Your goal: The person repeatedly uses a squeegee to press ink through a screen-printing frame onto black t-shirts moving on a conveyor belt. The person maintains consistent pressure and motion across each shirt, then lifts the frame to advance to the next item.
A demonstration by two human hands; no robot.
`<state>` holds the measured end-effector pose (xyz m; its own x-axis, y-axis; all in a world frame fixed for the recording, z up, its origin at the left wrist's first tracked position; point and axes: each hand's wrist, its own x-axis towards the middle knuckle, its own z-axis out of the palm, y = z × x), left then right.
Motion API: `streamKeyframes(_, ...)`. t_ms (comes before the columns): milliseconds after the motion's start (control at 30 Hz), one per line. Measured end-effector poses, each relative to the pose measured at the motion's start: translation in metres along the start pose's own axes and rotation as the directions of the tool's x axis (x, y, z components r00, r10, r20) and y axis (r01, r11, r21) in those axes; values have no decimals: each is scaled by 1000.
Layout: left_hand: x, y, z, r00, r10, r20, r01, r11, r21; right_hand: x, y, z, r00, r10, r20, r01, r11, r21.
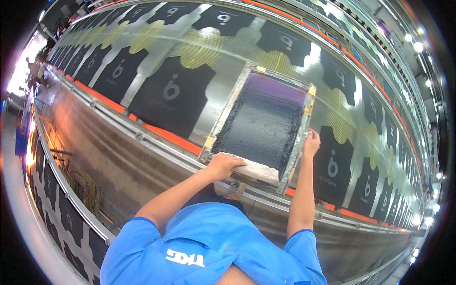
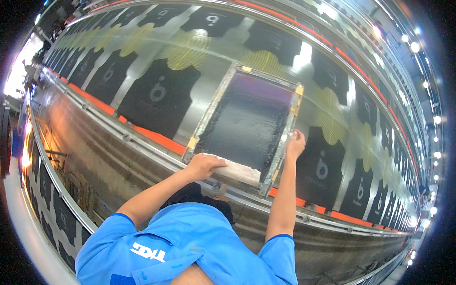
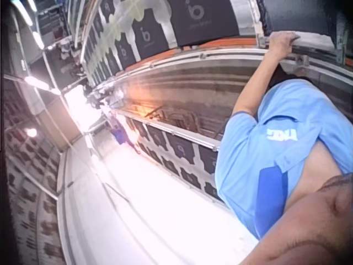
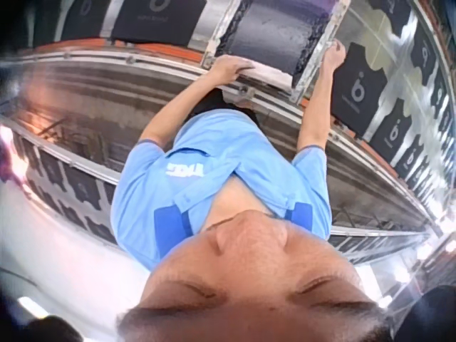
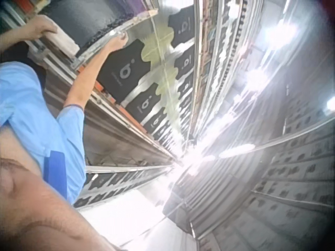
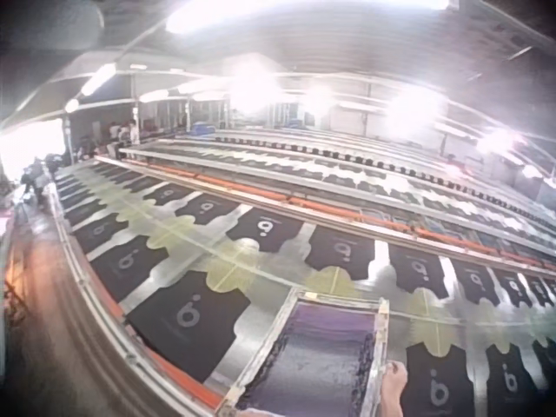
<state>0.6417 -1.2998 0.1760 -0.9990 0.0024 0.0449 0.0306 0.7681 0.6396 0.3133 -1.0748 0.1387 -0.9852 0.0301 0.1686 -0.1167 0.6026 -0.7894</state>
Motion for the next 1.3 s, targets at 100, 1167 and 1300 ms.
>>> streamKeyframes(100,-2,-11,-18,1000,-25,3,25,1000,17,-16,-30,9,999,18,-27,-20,997,-80)
streamKeyframes(1167,124,-428,-349,987,-136,80,86,888,452,-154,-293,282,855,-311,416,503,694,-515)
streamKeyframes(1300,186,-439,-369,940,-230,251,102,893,438,-61,-355,337,717,-514,471,663,712,-231)
